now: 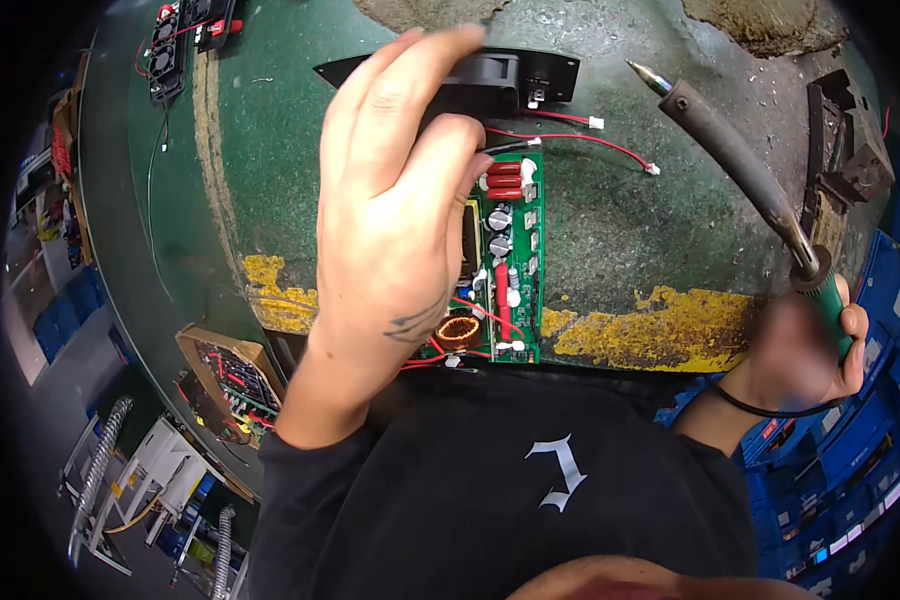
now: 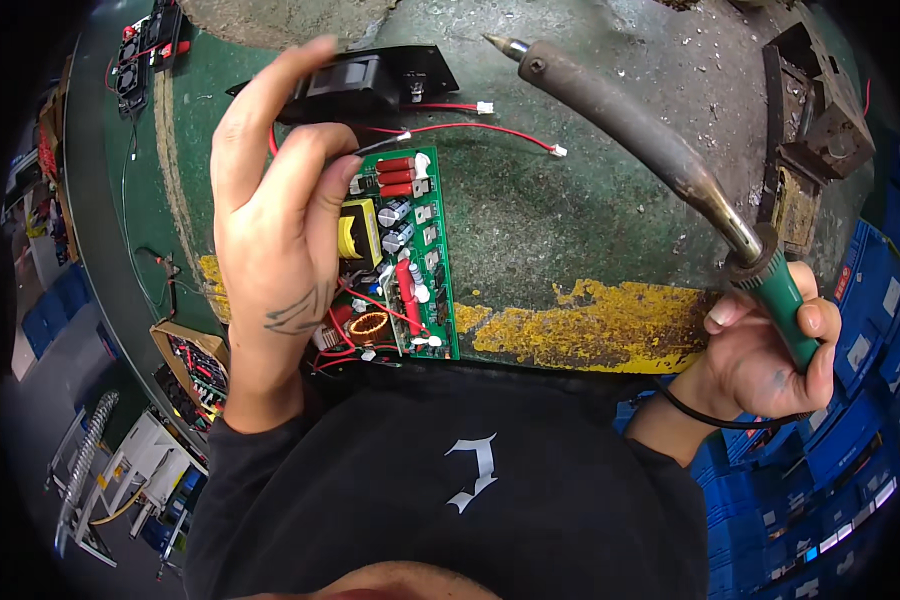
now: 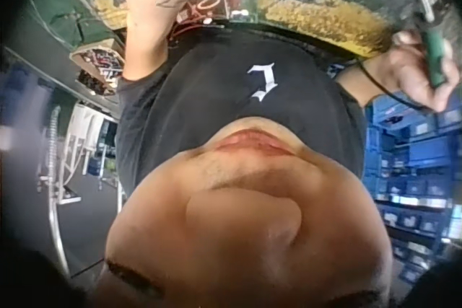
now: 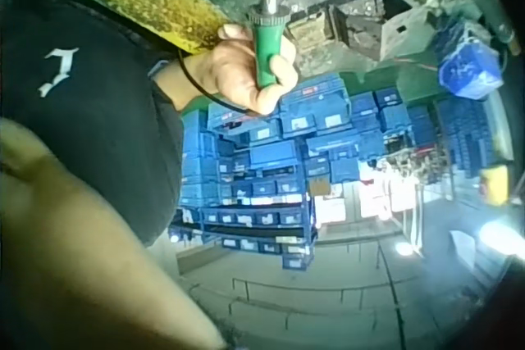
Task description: Soldering wires and components onto electronic circuit boards at a workstation.
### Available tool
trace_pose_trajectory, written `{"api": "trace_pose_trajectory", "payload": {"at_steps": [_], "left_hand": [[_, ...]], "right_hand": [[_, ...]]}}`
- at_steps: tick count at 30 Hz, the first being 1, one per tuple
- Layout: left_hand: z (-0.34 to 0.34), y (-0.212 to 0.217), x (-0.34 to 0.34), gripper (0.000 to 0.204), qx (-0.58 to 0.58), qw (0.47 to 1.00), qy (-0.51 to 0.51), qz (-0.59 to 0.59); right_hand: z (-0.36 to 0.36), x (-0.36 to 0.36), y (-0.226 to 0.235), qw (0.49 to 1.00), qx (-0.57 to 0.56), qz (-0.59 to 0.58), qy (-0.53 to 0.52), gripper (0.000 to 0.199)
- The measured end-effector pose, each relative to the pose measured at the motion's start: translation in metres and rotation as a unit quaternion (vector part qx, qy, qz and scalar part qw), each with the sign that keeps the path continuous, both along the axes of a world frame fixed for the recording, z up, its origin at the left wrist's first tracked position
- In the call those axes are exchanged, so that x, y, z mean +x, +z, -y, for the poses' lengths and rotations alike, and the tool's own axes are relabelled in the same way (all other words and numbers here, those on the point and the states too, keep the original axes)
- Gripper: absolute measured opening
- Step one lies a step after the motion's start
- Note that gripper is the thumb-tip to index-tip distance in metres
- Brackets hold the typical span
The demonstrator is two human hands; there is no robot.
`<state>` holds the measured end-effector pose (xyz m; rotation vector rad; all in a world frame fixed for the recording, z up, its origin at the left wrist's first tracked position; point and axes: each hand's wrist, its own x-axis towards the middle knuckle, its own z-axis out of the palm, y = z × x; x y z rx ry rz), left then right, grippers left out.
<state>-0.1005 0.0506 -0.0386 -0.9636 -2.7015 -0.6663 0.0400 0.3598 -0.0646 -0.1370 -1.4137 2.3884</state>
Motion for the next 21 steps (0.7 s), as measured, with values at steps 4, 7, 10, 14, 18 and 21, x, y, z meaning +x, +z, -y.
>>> {"api": "trace_pose_trajectory", "payload": {"at_steps": [4,7,10,14,18,21], "left_hand": [[0.002,0.0,-0.002,0.011,0.011,1.0,-0.017,0.013],[0.002,-0.001,-0.001,0.012,-0.005,1.0,-0.013,0.008],[0.002,-0.002,-0.001,0.013,-0.019,1.0,-0.009,0.005],[0.0,-0.004,0.004,0.014,-0.005,1.0,-0.008,0.008],[-0.006,0.004,0.01,0.014,-0.025,1.0,-0.003,-0.01],[-0.012,0.011,0.015,0.014,-0.039,0.999,0.002,-0.022]], "right_hand": [[-0.001,0.006,0.001,1.0,-0.005,0.004,-0.014,0.04],[0.0,0.01,0.004,1.0,-0.007,0.002,-0.02,0.04],[0.001,0.014,0.005,1.0,-0.006,-0.002,-0.023,0.04],[0.003,0.019,0.012,1.0,0.003,-0.007,-0.021,0.04],[0.006,0.022,0.014,1.0,0.022,-0.009,-0.019,0.04],[0.011,0.024,0.019,1.0,0.023,-0.002,0.002,0.038]]}}
